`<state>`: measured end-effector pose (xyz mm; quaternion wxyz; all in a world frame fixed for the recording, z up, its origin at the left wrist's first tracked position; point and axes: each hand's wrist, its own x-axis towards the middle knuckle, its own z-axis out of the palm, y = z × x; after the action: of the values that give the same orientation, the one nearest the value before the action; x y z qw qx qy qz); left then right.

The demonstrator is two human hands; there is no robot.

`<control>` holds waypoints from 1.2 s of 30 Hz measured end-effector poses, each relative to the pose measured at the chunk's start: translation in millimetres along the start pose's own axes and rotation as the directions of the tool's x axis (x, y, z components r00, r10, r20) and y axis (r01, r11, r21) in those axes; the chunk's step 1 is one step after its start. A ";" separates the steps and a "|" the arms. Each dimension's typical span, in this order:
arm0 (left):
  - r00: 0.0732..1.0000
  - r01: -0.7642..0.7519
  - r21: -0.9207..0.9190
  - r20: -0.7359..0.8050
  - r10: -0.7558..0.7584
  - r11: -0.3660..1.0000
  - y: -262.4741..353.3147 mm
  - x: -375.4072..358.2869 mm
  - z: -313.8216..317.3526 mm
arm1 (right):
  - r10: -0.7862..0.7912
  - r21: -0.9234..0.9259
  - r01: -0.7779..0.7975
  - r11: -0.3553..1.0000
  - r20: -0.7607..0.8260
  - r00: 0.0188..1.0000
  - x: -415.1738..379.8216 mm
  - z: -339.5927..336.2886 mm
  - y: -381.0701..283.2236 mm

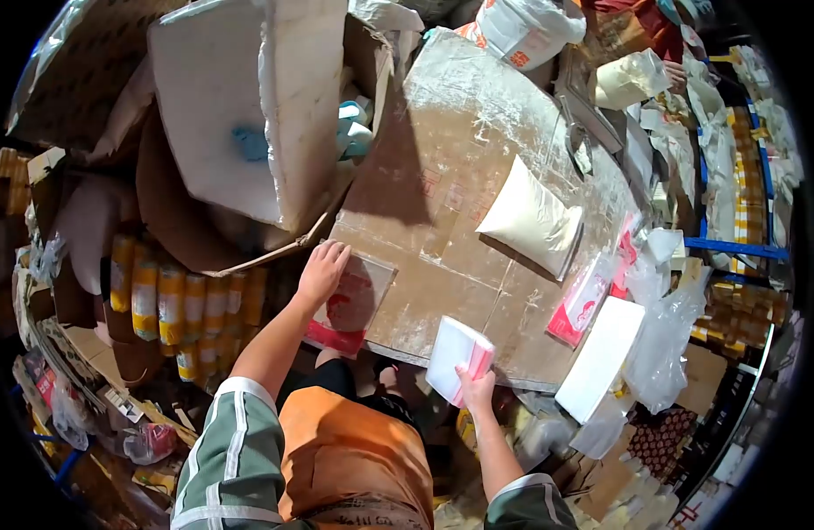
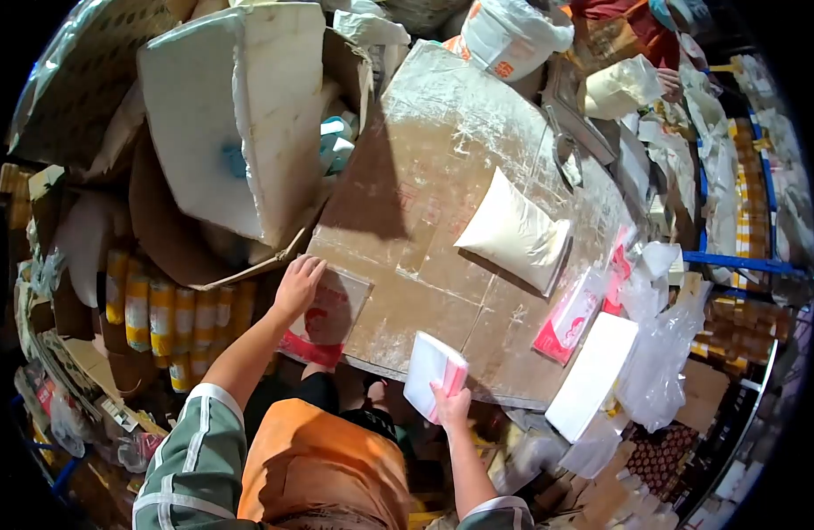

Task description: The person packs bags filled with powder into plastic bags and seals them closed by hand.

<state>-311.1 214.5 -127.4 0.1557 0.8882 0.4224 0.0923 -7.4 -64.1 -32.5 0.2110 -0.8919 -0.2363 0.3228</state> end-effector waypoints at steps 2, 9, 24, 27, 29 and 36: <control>1.000 0.000 0.003 0.015 0.000 1.000 3.7 2.1 -4.2 | 0.051 0.020 -0.053 0.998 0.061 0.997 -9.4 -10.5 -7.6; 0.986 -0.168 0.054 0.019 0.167 0.984 -1.9 6.4 -3.7 | -0.039 -0.022 0.038 0.999 -0.045 0.998 -14.6 -17.2 -21.8; 0.937 -0.165 0.046 0.318 0.143 0.985 -5.3 37.3 -15.8 | -0.042 0.012 0.043 0.999 -0.037 0.998 -18.9 -12.7 -46.4; 0.877 -0.212 -0.126 0.412 0.246 0.969 7.5 35.9 -20.6 | 0.028 0.075 -0.025 0.997 -0.036 0.999 -19.3 -18.5 -54.0; 0.821 -0.011 -0.325 0.537 0.194 0.946 30.3 36.0 -43.1 | 0.035 0.352 -0.021 0.936 -0.034 0.999 -12.8 -18.8 -31.1; 0.620 -0.071 -0.600 0.600 0.506 0.797 119.8 23.4 -117.7 | -0.069 0.965 -0.114 0.238 0.134 0.989 -20.0 -84.4 -140.8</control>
<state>-244.8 184.8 25.9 0.5283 0.8283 0.1256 -0.1378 -4.1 18.4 110.7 0.6935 -0.5476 0.0112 0.4680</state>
